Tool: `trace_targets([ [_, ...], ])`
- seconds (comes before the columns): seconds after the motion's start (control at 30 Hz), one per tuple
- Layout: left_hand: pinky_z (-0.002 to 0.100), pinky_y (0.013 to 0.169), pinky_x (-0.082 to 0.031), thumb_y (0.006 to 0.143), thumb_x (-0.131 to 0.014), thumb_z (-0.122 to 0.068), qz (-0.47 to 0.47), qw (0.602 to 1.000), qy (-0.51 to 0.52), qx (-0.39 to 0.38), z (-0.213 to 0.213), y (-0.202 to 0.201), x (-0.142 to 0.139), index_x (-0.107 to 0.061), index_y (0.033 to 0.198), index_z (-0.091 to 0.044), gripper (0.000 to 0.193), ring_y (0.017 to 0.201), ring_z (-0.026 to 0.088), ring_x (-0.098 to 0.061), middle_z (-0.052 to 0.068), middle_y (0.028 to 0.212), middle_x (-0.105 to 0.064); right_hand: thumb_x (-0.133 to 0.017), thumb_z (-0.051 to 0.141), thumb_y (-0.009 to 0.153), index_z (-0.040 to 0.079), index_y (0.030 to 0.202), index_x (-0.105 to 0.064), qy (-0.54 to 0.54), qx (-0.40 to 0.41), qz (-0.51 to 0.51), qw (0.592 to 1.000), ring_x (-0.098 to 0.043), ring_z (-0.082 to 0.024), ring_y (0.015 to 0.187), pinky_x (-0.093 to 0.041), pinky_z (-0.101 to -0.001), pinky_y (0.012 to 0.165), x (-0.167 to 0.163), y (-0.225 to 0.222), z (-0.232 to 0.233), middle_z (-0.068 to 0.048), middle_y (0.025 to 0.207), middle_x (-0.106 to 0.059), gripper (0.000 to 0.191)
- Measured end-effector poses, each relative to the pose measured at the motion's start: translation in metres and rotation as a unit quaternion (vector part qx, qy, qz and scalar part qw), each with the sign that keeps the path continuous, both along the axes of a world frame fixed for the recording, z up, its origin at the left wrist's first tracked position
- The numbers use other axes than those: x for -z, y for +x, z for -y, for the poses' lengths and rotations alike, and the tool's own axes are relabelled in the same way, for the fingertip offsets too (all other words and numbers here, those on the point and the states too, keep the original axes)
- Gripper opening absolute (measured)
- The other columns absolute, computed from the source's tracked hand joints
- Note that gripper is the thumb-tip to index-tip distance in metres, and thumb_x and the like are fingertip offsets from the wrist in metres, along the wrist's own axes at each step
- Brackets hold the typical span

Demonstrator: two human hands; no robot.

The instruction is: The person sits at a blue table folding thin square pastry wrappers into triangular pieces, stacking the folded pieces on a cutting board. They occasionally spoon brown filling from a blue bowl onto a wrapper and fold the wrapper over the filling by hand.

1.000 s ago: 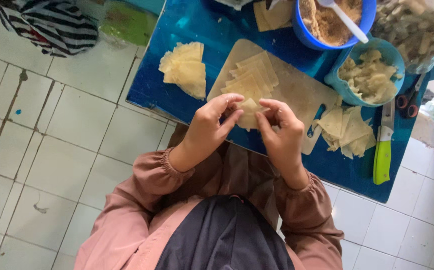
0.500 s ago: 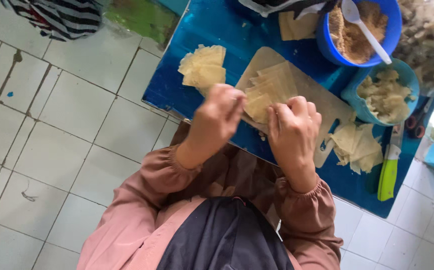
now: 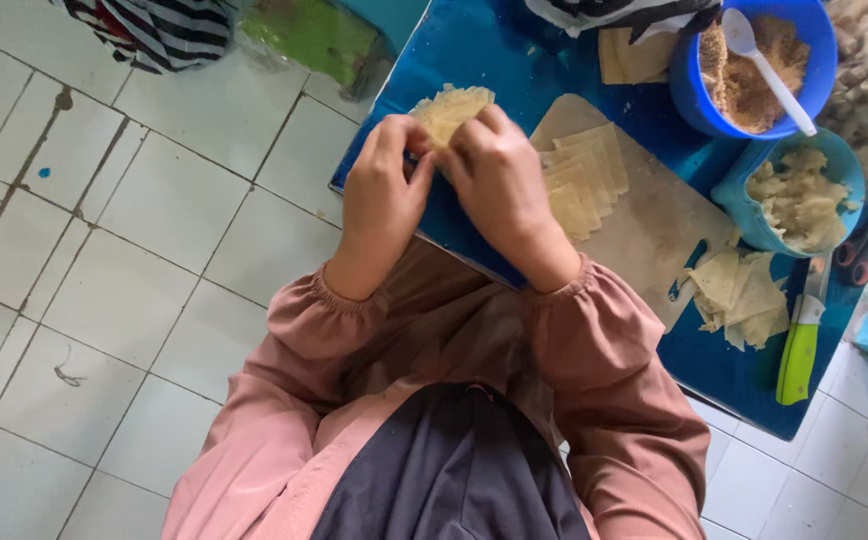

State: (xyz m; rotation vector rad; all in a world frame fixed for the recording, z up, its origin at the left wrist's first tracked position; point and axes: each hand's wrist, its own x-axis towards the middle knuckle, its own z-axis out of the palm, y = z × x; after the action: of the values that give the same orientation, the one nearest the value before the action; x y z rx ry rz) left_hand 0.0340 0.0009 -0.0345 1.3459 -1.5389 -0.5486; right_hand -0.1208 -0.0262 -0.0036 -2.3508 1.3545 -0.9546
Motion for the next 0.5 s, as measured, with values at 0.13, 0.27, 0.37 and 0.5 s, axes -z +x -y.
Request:
trace_targets([
  [0.13, 0.040, 0.068, -0.055, 0.094, -0.071, -0.007, 0.035, 0.999, -0.001, 0.002, 0.003, 0.000, -0.003, -0.066, 0.103, -0.006, 0.010, 0.081, 0.032, -0.069, 0.012, 0.101, -0.064, -0.075, 0.004, 0.093, -0.001, 0.094, -0.071, 0.065, 0.023, 0.102, 0.992, -0.069, -0.024, 0.074, -0.053, -0.0328, 0.067, 0.009, -0.014, 0.009, -0.012, 0.087, -0.067, 0.007],
  [0.27, 0.039, 0.068, -0.056, 0.094, -0.073, -0.014, 0.009, 1.000, -0.013, 0.008, 0.002, -0.002, -0.007, -0.069, 0.102, -0.008, 0.011, 0.080, 0.030, -0.071, 0.010, 0.100, -0.065, -0.072, 0.006, 0.099, -0.002, 0.098, -0.072, 0.189, 0.060, 0.203, 0.959, -0.060, -0.005, 0.072, -0.049, -0.0239, 0.063, 0.015, -0.025, 0.012, -0.003, 0.082, -0.069, 0.008],
  [0.37, 0.041, 0.066, -0.055, 0.092, -0.075, -0.019, 0.045, 0.999, -0.016, 0.003, 0.004, -0.005, -0.008, -0.068, 0.101, -0.008, 0.017, 0.081, 0.030, -0.071, 0.009, 0.099, -0.064, -0.071, 0.005, 0.099, -0.003, 0.097, -0.071, 0.244, 0.024, 0.266, 0.932, -0.063, -0.003, 0.074, -0.052, -0.0222, 0.065, 0.017, -0.028, 0.015, 0.000, 0.084, -0.070, 0.008],
  [0.5, 0.044, 0.063, -0.053, 0.093, -0.074, -0.019, 0.092, 0.995, 0.021, -0.017, 0.005, -0.009, -0.004, -0.067, 0.094, -0.009, 0.013, 0.078, 0.033, -0.068, 0.008, 0.097, -0.065, -0.067, 0.008, 0.102, -0.002, 0.101, -0.068, 0.269, 0.032, 0.343, 0.900, -0.065, -0.006, 0.076, -0.054, -0.0232, 0.068, 0.016, -0.032, 0.016, -0.002, 0.088, -0.069, 0.010],
])
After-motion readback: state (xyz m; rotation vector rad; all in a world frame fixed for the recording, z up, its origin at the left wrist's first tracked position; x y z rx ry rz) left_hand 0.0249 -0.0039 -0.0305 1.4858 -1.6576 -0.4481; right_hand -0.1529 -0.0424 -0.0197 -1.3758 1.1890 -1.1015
